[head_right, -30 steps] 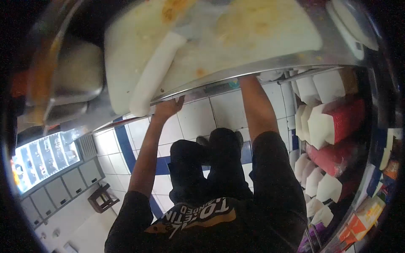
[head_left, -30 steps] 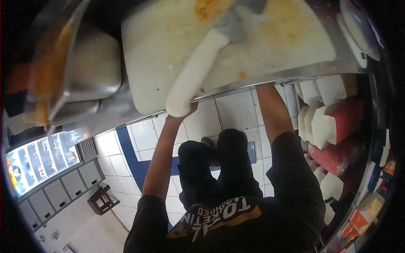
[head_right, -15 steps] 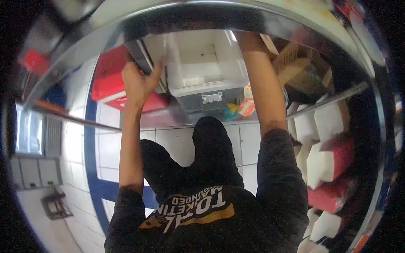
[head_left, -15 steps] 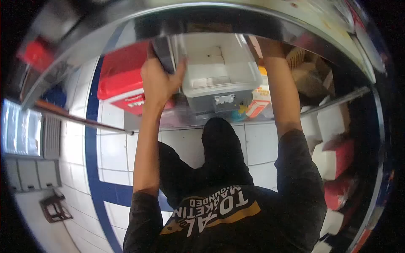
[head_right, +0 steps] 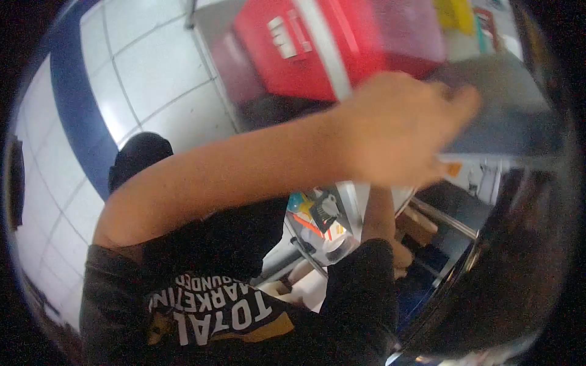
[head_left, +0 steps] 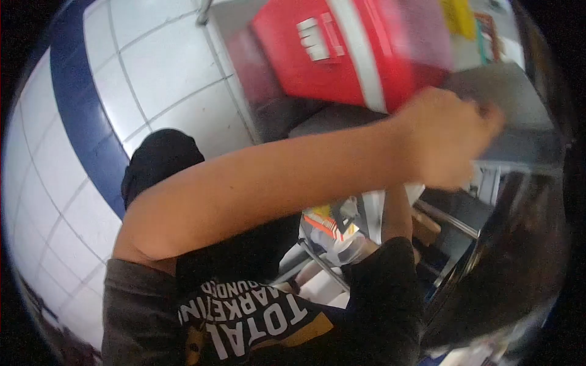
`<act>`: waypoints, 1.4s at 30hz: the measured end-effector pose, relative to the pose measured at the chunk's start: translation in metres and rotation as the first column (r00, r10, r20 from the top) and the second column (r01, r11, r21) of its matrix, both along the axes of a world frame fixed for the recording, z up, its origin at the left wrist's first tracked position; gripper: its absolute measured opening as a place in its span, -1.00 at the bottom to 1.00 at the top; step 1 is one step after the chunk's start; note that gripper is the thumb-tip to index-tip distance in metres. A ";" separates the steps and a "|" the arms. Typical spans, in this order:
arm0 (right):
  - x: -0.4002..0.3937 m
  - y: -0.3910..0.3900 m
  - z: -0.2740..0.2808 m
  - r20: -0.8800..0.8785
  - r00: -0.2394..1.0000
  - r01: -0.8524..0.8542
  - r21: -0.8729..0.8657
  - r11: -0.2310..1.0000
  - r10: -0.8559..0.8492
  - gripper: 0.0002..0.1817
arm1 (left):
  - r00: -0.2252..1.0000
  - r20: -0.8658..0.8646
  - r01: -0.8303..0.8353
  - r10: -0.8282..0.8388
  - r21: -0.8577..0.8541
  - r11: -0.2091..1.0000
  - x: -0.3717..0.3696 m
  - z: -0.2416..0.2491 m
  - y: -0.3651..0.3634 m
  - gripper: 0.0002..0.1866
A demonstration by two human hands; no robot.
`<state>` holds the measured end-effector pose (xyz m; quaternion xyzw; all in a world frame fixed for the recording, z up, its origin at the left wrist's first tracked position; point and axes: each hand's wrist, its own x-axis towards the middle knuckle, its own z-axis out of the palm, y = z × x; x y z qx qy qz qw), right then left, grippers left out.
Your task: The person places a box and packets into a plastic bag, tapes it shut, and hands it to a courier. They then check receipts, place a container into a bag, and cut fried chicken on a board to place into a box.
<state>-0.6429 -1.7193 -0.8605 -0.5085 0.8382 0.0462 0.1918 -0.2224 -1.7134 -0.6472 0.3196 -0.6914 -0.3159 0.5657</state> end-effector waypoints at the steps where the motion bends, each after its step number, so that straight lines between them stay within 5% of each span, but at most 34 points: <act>1: -0.004 -0.003 -0.003 0.010 1.000 -0.006 -0.015 1.000 0.006 -0.18 | 0.999 -0.049 -0.008 0.007 -0.010 1.000 -0.001 -0.004 -0.002 -0.32; 6: -0.006 -0.024 -0.026 0.093 0.995 -0.041 -0.048 0.998 0.046 -0.22 | 0.934 -0.353 -0.103 0.053 -0.124 0.987 -0.023 -0.026 -0.008 -0.39; 20: 0.013 -0.052 -0.033 0.163 0.984 -0.056 -0.111 0.992 0.074 -0.30 | 0.945 -0.304 -0.159 0.125 -0.088 0.983 -0.046 -0.012 -0.009 -0.61; 23: 0.016 -0.055 -0.034 0.176 0.981 -0.055 -0.125 0.991 0.077 -0.31 | 0.910 -0.346 -0.260 0.227 -0.052 0.964 -0.059 -0.010 -0.007 -0.55; 33: 0.027 -0.071 -0.022 0.254 0.964 -0.025 -0.209 0.978 0.079 -0.36 | 0.924 -0.370 -0.130 0.094 -0.074 0.989 -0.028 -0.027 -0.005 -0.38; 38: 0.039 -0.050 0.057 0.427 0.904 0.166 -0.362 0.917 0.005 -0.39 | 0.978 -0.209 -0.031 0.030 -0.002 1.000 -0.023 -0.030 -0.008 -0.15; 40: 0.047 -0.018 0.110 0.575 0.817 0.326 -0.394 0.859 -0.047 -0.40 | 0.977 -0.170 -0.149 0.131 -0.097 0.984 -0.035 -0.025 -0.012 -0.14; 42: 0.059 0.036 0.166 0.732 0.676 0.520 -0.386 0.762 -0.090 -0.40 | 0.995 0.072 -0.058 0.066 -0.114 0.992 -0.042 -0.006 -0.007 -0.14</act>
